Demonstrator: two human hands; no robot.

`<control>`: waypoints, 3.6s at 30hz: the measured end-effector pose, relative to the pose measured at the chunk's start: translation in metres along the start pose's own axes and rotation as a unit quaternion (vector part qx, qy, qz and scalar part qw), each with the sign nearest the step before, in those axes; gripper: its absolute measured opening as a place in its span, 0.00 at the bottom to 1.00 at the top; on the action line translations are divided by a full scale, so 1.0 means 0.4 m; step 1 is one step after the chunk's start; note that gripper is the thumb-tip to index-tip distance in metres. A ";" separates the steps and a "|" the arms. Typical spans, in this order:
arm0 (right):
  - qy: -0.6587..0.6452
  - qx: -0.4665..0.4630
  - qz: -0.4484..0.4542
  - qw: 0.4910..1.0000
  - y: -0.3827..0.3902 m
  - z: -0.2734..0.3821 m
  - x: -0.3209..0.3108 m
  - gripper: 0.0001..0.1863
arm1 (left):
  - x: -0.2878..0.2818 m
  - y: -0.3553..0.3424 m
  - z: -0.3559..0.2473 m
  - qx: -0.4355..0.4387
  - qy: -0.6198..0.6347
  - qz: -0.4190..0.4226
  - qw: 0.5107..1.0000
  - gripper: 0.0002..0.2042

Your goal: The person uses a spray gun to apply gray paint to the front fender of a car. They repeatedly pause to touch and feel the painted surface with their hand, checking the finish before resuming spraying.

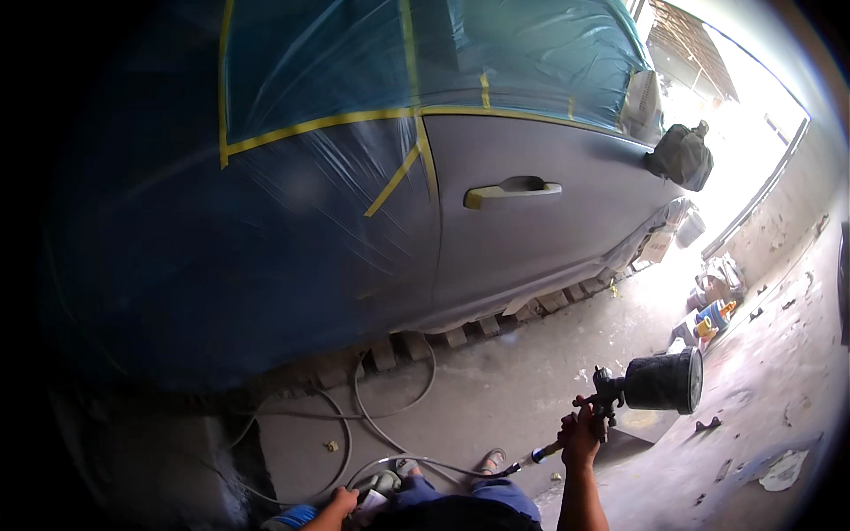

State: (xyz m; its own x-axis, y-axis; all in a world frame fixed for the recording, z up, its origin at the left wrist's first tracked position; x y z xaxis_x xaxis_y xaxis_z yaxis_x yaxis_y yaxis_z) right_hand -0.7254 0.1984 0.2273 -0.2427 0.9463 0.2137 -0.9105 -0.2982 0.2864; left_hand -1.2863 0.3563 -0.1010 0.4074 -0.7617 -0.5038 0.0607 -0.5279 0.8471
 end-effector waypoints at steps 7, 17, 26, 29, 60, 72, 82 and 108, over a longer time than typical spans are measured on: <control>-0.045 0.046 0.234 0.970 0.046 -0.002 0.201 0.17 | -0.052 0.042 0.015 -0.033 0.013 -0.053 0.998 0.17; -0.101 0.038 0.058 0.992 -0.297 0.081 -0.089 0.16 | 0.085 0.035 -0.113 0.042 -0.089 -0.147 0.984 0.26; -0.098 0.059 0.115 0.987 -0.409 0.190 -0.178 0.18 | 0.218 0.205 -0.369 0.007 -0.118 -0.090 0.989 0.31; -0.084 0.070 0.260 0.959 -0.400 0.210 -0.085 0.22 | 0.216 0.229 -0.436 0.019 -0.126 -0.086 0.988 0.32; -0.049 0.105 0.389 0.914 -0.417 0.413 0.272 0.22 | 0.121 -0.049 -0.863 0.060 -0.187 0.066 0.978 0.29; -0.066 -0.011 -0.149 0.987 -0.553 0.498 -0.194 0.22 | 0.124 -0.053 -0.898 0.058 -0.145 0.075 0.985 0.27; -0.011 -0.045 0.035 0.998 -0.523 0.522 0.035 0.24 | 0.124 -0.078 -0.931 0.147 -0.223 0.024 0.963 0.28; 0.085 -0.089 -0.197 0.973 -0.516 0.572 -0.332 0.21 | 0.255 -0.099 -0.901 0.097 -0.182 0.160 0.965 0.28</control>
State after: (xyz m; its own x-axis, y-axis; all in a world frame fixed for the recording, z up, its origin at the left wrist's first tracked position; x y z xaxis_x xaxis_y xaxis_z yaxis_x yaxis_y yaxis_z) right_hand -0.4287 0.1055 0.3533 0.0983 0.9943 -0.0415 -0.9841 0.1034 0.1447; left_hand -0.9186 0.4350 -0.1252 0.0285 -0.9605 -0.2768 -0.2009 -0.2767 0.9397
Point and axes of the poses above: each hand's wrist, its own y-axis away from the middle knuckle, its own x-axis out of the palm, z = x × y, the point moved 9 cm from there along -y, towards the middle knuckle, and after that the axes turned 9 degrees about -y, right-handed, at the moved point
